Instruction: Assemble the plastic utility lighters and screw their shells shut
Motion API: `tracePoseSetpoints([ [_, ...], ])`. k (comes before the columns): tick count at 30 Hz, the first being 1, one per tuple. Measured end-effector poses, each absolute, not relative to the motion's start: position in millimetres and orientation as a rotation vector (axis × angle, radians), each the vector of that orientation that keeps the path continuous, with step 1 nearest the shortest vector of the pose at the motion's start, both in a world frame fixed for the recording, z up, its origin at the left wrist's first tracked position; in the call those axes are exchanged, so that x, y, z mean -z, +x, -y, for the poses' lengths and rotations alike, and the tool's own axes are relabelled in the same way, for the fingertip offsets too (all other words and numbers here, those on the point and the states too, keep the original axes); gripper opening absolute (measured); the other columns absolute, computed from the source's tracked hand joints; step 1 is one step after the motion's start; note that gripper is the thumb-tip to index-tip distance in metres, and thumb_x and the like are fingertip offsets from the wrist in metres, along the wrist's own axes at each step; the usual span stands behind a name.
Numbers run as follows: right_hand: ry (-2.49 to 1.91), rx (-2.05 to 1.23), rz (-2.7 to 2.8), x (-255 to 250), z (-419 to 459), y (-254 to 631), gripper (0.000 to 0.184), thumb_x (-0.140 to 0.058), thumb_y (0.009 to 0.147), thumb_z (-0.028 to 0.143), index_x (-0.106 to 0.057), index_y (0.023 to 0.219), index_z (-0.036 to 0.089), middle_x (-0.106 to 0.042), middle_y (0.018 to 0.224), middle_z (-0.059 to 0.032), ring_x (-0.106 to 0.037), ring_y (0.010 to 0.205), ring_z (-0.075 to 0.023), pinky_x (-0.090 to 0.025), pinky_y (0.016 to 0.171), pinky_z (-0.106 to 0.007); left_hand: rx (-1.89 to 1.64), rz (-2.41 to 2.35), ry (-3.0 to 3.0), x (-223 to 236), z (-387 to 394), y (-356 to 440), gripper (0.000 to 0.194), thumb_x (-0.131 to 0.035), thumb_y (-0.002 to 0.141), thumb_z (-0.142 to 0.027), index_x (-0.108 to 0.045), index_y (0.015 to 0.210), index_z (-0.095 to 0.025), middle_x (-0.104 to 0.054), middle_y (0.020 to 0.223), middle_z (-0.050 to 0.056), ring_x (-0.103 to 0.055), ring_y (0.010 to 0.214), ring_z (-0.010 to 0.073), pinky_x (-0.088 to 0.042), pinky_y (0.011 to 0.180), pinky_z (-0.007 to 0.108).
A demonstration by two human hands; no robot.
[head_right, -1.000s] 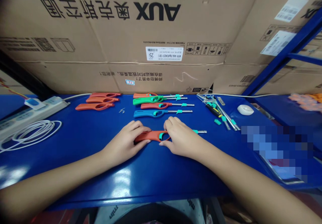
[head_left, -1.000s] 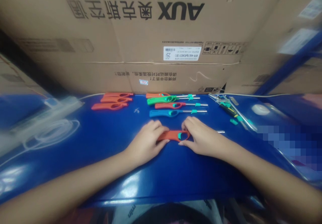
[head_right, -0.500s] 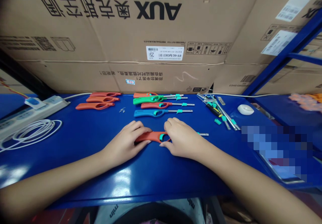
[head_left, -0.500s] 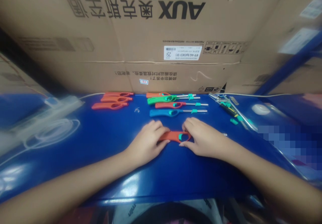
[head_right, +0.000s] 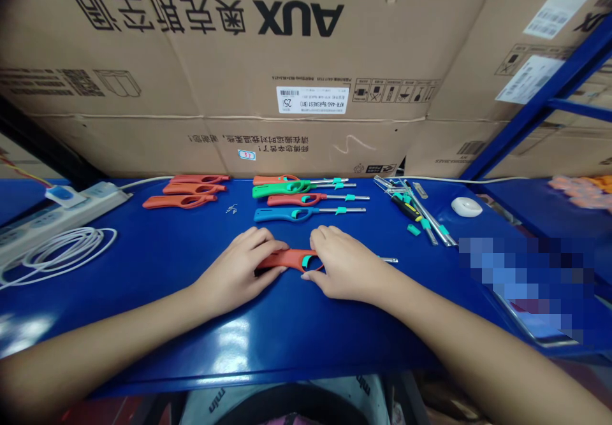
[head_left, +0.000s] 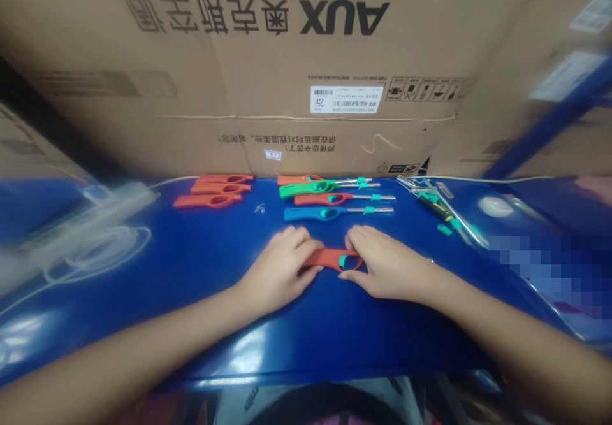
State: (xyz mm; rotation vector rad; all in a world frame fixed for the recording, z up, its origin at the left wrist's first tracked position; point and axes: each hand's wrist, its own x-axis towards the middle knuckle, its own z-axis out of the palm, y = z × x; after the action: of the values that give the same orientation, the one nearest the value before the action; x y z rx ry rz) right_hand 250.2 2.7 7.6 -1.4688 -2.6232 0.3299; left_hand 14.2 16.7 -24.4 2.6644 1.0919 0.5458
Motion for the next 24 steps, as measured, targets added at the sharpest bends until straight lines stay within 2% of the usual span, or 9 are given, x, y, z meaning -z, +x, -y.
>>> tracePoseSetpoints([
  [5, -1.385, -0.289, 2.645, -1, -3, 249, 0.030, -0.073, 0.087, 0.038, -0.053, 0.096, 0.016, -0.059, 0.094, -0.0083, -0.053, 0.082, -0.0219, -0.043, 0.071, -0.035, -0.526, -1.021, 2.716, 26, -18, 15, 0.028, -0.059, 0.098, -0.032, -0.060, 0.122, -0.019, -0.062, 0.116, 0.009, -0.054, 0.102, 0.0259, -0.045, 0.088, 0.042],
  [11, -1.334, -0.322, 2.611, 3, -5, 247, 0.031, -0.073, 0.086, 0.037, -0.052, 0.096, 0.018, -0.059, 0.096, -0.0084, -0.054, 0.083, -0.0222, -0.043, 0.070, -0.034, -0.496, -0.992, 2.733, 29, -21, 14, 0.033, -0.055, 0.101, -0.038, -0.058, 0.129, -0.020, -0.062, 0.118, 0.010, -0.055, 0.104, 0.0263, -0.045, 0.090, 0.042],
  [18, -1.349, -0.374, 2.574, 3, -5, 248, 0.030, -0.072, 0.087, 0.034, -0.048, 0.097, 0.020, -0.060, 0.090, -0.0053, -0.053, 0.074, -0.0188, -0.039, 0.063, -0.029, -0.535, -0.978, 2.616, 29, -25, 14, 0.028, -0.056, 0.100, -0.037, -0.060, 0.123, -0.022, -0.062, 0.119, 0.008, -0.056, 0.104, 0.0255, -0.046, 0.093, 0.042],
  [24, -1.449, -0.554, 2.415, 2, -14, 251, 0.045, -0.077, 0.081, 0.047, -0.049, 0.106, 0.022, -0.063, 0.091, -0.0017, -0.059, 0.075, -0.0183, -0.039, 0.063, -0.027, -0.646, -0.941, 2.515, 32, -30, 11, 0.028, -0.058, 0.100, -0.037, -0.062, 0.122, -0.021, -0.062, 0.117, 0.008, -0.056, 0.107, 0.0241, -0.046, 0.096, 0.041],
])
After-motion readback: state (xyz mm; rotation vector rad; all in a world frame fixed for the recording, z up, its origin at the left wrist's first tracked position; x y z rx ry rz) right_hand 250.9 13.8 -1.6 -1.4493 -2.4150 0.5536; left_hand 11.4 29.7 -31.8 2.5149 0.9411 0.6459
